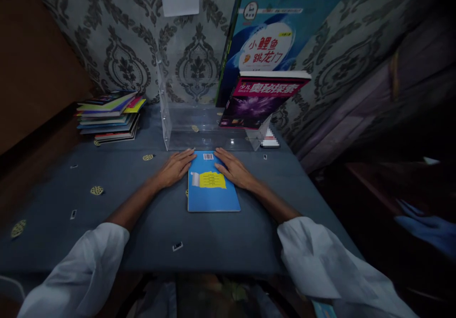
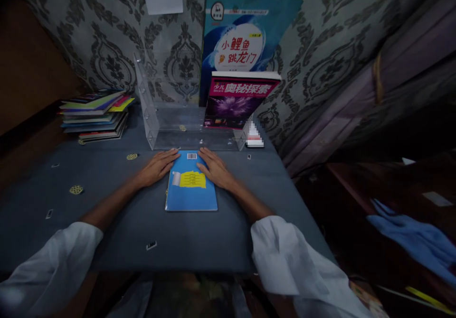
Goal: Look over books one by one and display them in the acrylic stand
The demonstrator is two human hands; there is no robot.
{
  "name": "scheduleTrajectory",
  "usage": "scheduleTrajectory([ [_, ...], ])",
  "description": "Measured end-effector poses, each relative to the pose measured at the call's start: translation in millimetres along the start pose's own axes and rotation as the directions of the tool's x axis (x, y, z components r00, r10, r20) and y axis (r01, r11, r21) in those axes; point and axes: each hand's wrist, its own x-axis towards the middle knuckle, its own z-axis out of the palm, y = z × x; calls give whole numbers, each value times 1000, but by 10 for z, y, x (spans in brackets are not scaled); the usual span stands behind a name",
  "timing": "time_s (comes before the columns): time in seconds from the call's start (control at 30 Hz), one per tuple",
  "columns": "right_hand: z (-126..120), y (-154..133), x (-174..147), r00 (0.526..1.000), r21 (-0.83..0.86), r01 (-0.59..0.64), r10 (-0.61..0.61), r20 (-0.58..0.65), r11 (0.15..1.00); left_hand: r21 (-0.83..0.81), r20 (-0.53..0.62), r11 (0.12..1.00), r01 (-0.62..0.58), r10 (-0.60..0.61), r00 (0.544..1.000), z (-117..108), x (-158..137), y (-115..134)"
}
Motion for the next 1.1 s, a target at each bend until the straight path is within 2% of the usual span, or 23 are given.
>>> scheduleTrajectory([
  [0.2, 6, -178, -235, 1000, -23, 11, -11, 6, 1000, 23, 14, 999, -48, 48, 999, -10, -152, 121],
  [0.4, -67, -461, -751, 993, -19, 75, -73, 94, 997, 54, 35, 994, -97, 95, 995, -74, -561, 490],
  [0.7, -268, -867, -1571, 928, 26, 221, -218, 302, 975, 60, 80, 992, -109, 105, 991, -110, -1225, 1022],
  [0.87, -333, -989, -1940, 899, 42, 246, -245, 363, 968, 54, 54, 990, -133, 130, 990, -116, -1431, 1212],
  [1.0, -203, -1019, -2057, 927, -67, 243, -211, 311, 968, 50, 40, 990, -132, 130, 991, -115, -1474, 1249],
  [1.1, -132, -995, -2049, 942, -134, 283, -248, 226, 950, 29, 50, 990, -139, 138, 989, -118, -1479, 1229],
])
